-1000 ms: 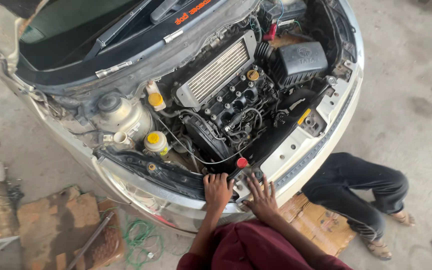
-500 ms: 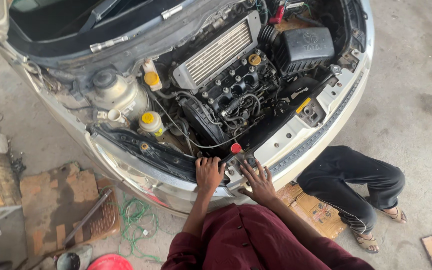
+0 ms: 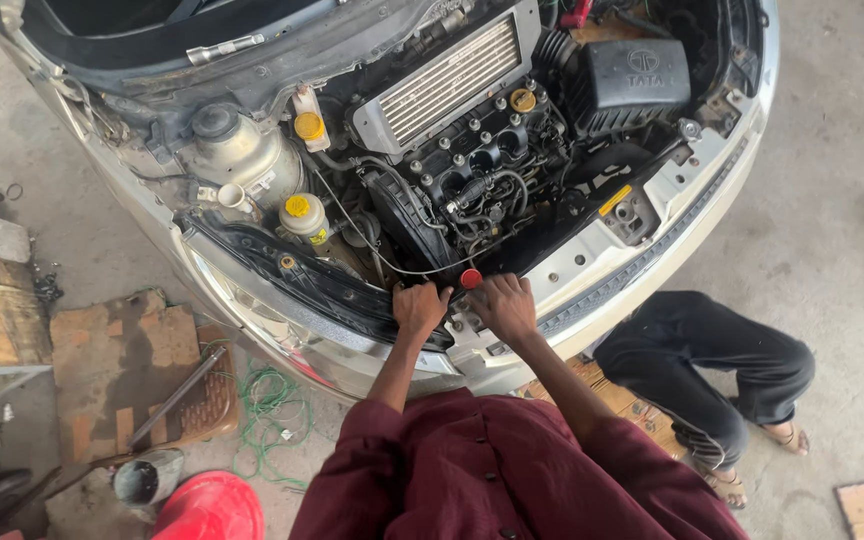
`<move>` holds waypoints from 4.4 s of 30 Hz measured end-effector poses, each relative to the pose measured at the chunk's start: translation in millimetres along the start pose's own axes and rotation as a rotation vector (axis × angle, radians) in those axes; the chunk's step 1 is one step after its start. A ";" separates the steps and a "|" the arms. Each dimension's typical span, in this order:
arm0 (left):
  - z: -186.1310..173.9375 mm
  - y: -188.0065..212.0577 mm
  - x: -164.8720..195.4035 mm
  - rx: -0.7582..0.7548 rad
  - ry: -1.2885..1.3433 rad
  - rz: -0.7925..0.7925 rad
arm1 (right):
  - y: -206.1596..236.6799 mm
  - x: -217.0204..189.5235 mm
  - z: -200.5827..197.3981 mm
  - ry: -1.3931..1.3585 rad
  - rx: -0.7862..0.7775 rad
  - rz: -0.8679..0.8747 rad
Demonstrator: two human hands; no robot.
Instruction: The person works at the open hood of a car, reaching into the engine bay and using both hands to detach and reposition an ignition coil on the engine, pressing and wiggling it into place among the spark plug wells and hoses.
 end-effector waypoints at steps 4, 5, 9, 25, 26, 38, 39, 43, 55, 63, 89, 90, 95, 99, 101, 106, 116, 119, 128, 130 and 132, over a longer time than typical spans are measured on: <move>-3.6 -3.6 -0.7 0.088 -0.002 -0.023 | -9.0 -0.3 -6.1 -0.039 0.223 -0.017; -3.3 -2.7 -1.0 0.081 -0.001 -0.027 | -7.9 0.8 -1.4 -0.038 0.210 -0.003; -11.2 0.9 0.9 0.150 -0.022 0.011 | -3.8 5.5 5.8 -0.071 0.184 -0.022; 10.0 -3.1 -5.3 0.111 -0.009 0.008 | -3.6 12.1 14.4 -0.079 0.138 0.010; 11.9 -3.3 -5.9 0.106 -0.015 0.005 | -3.4 10.7 12.4 -0.081 0.150 0.002; 15.0 -5.5 -17.2 0.053 0.254 -0.133 | -23.5 26.1 26.0 -0.055 -0.187 0.280; 16.2 -7.7 -19.3 0.041 0.352 -0.181 | -27.5 35.9 30.5 -0.103 -0.185 0.358; 12.2 -39.4 2.3 0.065 0.502 -0.157 | -69.1 51.5 9.2 -0.473 0.364 0.225; 59.9 -133.2 108.3 0.170 0.203 0.013 | -73.0 182.9 125.9 -1.414 0.398 1.821; 62.5 -139.3 115.5 0.128 0.273 0.093 | -111.9 221.3 185.8 -1.434 0.313 1.864; 112.1 -204.5 147.1 -0.057 0.046 0.659 | -60.5 220.5 240.9 -1.175 0.052 1.855; 111.3 -204.0 145.4 -0.062 0.059 0.652 | -60.5 222.1 238.1 -1.169 0.055 1.852; 94.2 -206.0 144.6 0.065 0.156 0.604 | -82.4 172.4 254.7 -1.286 0.016 1.734; 88.9 -208.5 145.2 0.100 0.202 0.602 | -86.4 164.4 258.1 -1.281 -0.002 1.689; 94.0 -204.9 142.4 0.053 0.195 0.588 | -76.8 176.9 252.9 -1.238 0.024 1.728; 103.8 -202.6 141.2 0.035 0.181 0.611 | -49.4 222.9 232.5 -1.110 0.054 1.901; 97.9 -202.9 142.0 0.055 0.164 0.627 | -84.3 161.2 252.0 -1.363 0.074 1.854; 98.3 -203.4 142.5 0.044 0.196 0.631 | -85.1 168.2 248.5 -1.354 0.065 1.856; 88.3 -202.9 144.3 0.116 0.167 0.630 | -77.9 178.2 249.3 -1.298 0.056 1.858; 95.3 -203.8 145.4 0.035 0.147 0.626 | -71.6 185.8 248.7 -1.295 0.044 1.863; 102.0 -202.6 144.2 -0.005 0.122 0.615 | -70.9 185.5 253.3 -1.328 0.025 1.848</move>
Point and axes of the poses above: each hand's wrist, its own y-axis away from the middle knuckle, its own z-axis out of the palm, x = y × z, the point moved 9 cm from there along -y, towards the middle knuckle, and after that the axes turned 2 degrees about x, right-handed, at the moved point
